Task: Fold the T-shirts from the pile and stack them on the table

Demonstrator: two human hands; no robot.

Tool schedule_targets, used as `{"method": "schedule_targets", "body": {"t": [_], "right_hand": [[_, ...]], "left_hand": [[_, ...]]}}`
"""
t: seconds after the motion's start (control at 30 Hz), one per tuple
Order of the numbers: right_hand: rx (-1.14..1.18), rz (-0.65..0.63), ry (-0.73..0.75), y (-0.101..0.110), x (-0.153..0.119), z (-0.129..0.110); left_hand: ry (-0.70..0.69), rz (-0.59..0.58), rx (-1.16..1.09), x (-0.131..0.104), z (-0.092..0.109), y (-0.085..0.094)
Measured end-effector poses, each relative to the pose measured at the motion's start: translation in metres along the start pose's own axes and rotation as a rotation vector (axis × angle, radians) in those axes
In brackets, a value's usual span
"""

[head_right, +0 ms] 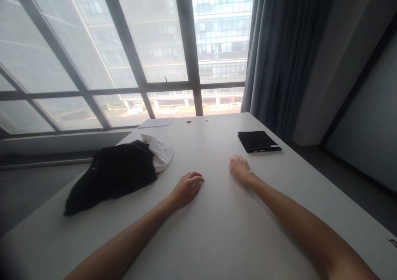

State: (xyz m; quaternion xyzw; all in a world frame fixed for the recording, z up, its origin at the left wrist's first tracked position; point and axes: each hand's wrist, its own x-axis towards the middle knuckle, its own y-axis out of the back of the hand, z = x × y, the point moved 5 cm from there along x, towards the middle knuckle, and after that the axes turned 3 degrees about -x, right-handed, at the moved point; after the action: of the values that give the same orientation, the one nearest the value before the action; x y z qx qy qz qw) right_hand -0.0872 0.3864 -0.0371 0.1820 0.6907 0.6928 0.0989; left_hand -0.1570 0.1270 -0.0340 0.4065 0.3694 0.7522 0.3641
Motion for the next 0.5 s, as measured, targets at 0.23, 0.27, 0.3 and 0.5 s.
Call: {"method": "schedule_targets", "body": {"t": [0.23,0.27,0.3,0.5], "right_hand": [[0.245,0.005,0.104,-0.016,-0.041,-0.114],[0.243,0.001,0.127,-0.018,-0.045,-0.121],[0.238,-0.002,0.147,-0.02,-0.047,-0.126],[0.193,0.017,0.175,-0.024,-0.048,-0.124]], "left_hand": [[0.06,0.058,0.079,-0.004,-0.001,-0.003],[0.091,0.068,0.106,-0.004,-0.003,-0.004],[0.119,0.06,0.131,-0.004,-0.005,-0.006],[0.143,-0.039,0.205,-0.004,-0.007,-0.011]]}}
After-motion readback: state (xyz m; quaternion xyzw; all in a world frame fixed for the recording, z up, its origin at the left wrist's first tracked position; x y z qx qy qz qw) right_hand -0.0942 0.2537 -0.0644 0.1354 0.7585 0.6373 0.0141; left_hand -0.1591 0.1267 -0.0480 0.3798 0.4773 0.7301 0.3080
